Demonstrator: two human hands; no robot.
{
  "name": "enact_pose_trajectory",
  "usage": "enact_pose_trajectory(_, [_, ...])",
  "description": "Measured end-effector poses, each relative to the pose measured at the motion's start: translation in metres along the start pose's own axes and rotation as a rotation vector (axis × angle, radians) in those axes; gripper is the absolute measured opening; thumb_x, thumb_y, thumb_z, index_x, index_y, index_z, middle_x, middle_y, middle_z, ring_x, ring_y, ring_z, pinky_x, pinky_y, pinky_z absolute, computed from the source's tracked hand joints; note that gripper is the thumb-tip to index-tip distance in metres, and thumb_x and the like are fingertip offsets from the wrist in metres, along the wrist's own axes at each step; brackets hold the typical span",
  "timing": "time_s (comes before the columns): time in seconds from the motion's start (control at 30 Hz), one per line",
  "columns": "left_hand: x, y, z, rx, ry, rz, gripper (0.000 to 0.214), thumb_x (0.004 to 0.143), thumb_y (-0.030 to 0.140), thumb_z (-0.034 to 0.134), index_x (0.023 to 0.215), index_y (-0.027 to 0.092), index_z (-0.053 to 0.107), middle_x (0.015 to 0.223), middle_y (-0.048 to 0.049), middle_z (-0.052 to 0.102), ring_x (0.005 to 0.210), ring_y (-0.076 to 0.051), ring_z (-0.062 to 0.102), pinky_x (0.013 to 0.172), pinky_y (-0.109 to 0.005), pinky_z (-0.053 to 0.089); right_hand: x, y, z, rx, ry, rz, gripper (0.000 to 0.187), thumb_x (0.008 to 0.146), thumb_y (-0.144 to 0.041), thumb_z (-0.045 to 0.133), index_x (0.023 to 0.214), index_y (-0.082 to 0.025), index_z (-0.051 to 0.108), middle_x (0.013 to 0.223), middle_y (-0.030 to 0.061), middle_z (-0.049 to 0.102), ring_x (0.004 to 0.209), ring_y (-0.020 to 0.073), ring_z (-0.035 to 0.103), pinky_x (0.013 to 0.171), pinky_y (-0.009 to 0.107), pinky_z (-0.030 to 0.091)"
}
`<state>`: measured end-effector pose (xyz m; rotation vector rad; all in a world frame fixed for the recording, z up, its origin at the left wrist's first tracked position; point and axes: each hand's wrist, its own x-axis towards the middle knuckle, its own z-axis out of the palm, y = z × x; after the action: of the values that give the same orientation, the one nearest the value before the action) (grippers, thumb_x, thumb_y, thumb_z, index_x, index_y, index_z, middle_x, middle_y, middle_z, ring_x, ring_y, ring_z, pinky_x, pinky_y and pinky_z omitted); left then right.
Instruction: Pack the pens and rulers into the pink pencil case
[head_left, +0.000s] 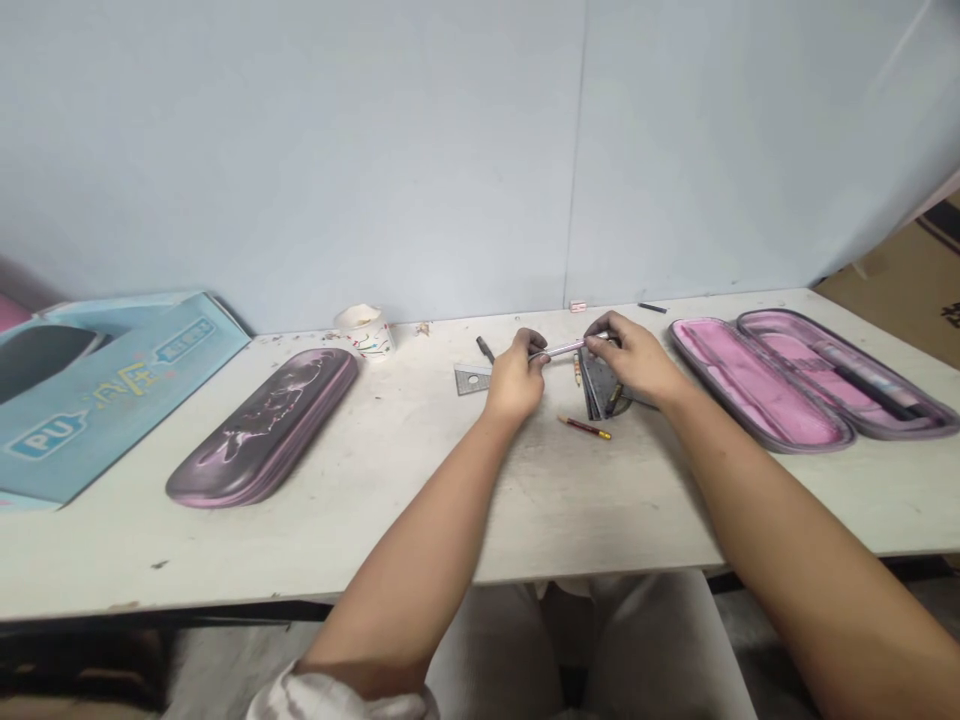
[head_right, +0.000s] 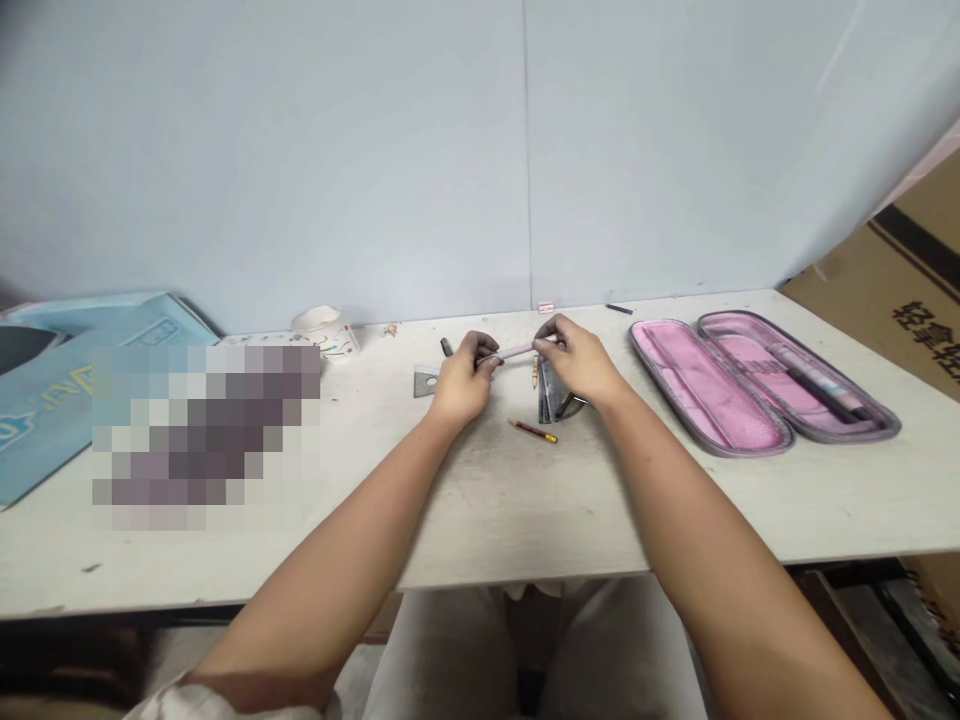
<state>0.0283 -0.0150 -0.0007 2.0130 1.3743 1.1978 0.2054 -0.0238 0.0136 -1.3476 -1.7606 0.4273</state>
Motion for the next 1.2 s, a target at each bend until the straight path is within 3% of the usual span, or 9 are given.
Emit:
enact_pose_trajectory(0.07, [0.000,0.000,0.000,-0.002,-0.004,-0.001,0.016,0.076,0.011,0.050,0.088,0.021,0.050,0.084,-0.0032,0.062,0.081,-0.017,0.058,0.076,-0.028,0.041,0.000,0.000,0.000,-0.047,-0.008,0.047,0.033,0.081,-0.046,0.042,0.073,-0.017,0.056,0.063,0.0002,0.056,0.062,0.0136,0.048,0.061,0.025,0.036])
enact_pose_trajectory(0.23, [-0.001,0.002,-0.001,0.017,-0.021,-0.006,0.015,0.077,0.012,0.049,0.089,0.021,0.050,0.086,-0.0026,0.063,0.082,-0.016,0.058,0.076,-0.027,0.041,0.000,0.003,0.000,0.052,-0.040,-0.059,0.026,0.078,-0.040,0.049,0.092,-0.019,0.056,0.083,0.0011,0.060,0.075,0.0144,0.051,0.068,0.025,0.037])
enact_pose_trajectory(0.37, [-0.001,0.002,-0.001,-0.016,-0.026,0.017,0.014,0.078,0.013,0.048,0.089,0.020,0.050,0.084,-0.0026,0.064,0.080,-0.015,0.059,0.076,-0.027,0.041,0.000,0.005,-0.001,0.059,-0.041,0.033,0.034,0.081,-0.048,0.042,0.074,-0.018,0.056,0.062,-0.0008,0.053,0.060,0.0127,0.046,0.059,0.025,0.034])
enact_pose_trajectory(0.5, [-0.001,0.002,0.000,-0.038,-0.025,0.012,0.013,0.078,0.013,0.049,0.089,0.020,0.051,0.082,-0.0028,0.065,0.079,-0.015,0.059,0.077,-0.028,0.041,0.000,0.005,-0.001,0.177,-0.060,0.016,0.028,0.078,-0.045,0.049,0.088,-0.019,0.055,0.067,-0.0025,0.054,0.058,0.0109,0.044,0.056,0.023,0.033])
enact_pose_trajectory(0.6, [-0.001,0.002,0.000,-0.030,-0.035,0.005,0.014,0.078,0.014,0.049,0.089,0.020,0.051,0.082,-0.0027,0.065,0.080,-0.015,0.059,0.078,-0.029,0.041,0.000,0.005,-0.001,0.085,-0.032,0.061,0.033,0.080,-0.048,0.043,0.072,-0.018,0.055,0.060,-0.0014,0.052,0.057,0.0117,0.044,0.057,0.025,0.033])
enact_pose_trajectory(0.73, [0.000,0.001,0.000,-0.043,-0.032,0.005,0.013,0.078,0.014,0.049,0.089,0.020,0.051,0.081,-0.0026,0.065,0.079,-0.015,0.059,0.077,-0.028,0.042,0.000,0.005,0.000,0.129,-0.040,-0.055,0.026,0.077,-0.042,0.051,0.088,-0.019,0.057,0.080,0.0009,0.060,0.072,0.0134,0.051,0.067,0.025,0.037])
enact_pose_trajectory(0.97, [-0.001,0.000,0.001,-0.030,-0.047,0.030,0.011,0.080,0.015,0.047,0.090,0.020,0.050,0.082,-0.0023,0.064,0.076,-0.014,0.058,0.074,-0.027,0.042,0.000,0.003,-0.001,0.128,-0.042,-0.033,0.029,0.078,-0.044,0.049,0.086,-0.018,0.058,0.075,0.0010,0.060,0.070,0.0139,0.051,0.065,0.025,0.036])
enact_pose_trajectory(1.07, [-0.001,0.002,-0.002,0.091,-0.011,0.112,0.015,0.080,0.015,0.048,0.094,0.020,0.049,0.087,-0.0038,0.063,0.081,-0.016,0.057,0.072,-0.028,0.042,0.000,0.002,0.000,0.081,-0.029,-0.012,0.029,0.077,-0.046,0.051,0.074,-0.018,0.057,0.068,-0.0001,0.057,0.066,0.0125,0.048,0.060,0.024,0.034])
enact_pose_trajectory(1.2, [-0.002,0.010,-0.009,0.477,0.089,0.407,0.013,0.082,0.014,0.045,0.091,0.020,0.053,0.085,-0.0058,0.062,0.095,-0.021,0.050,0.080,-0.035,0.037,-0.002,0.001,0.002,0.207,-0.071,0.232,0.048,0.077,-0.060,0.043,0.053,-0.018,0.044,0.045,-0.0047,0.035,0.044,0.0076,0.031,0.043,0.022,0.022])
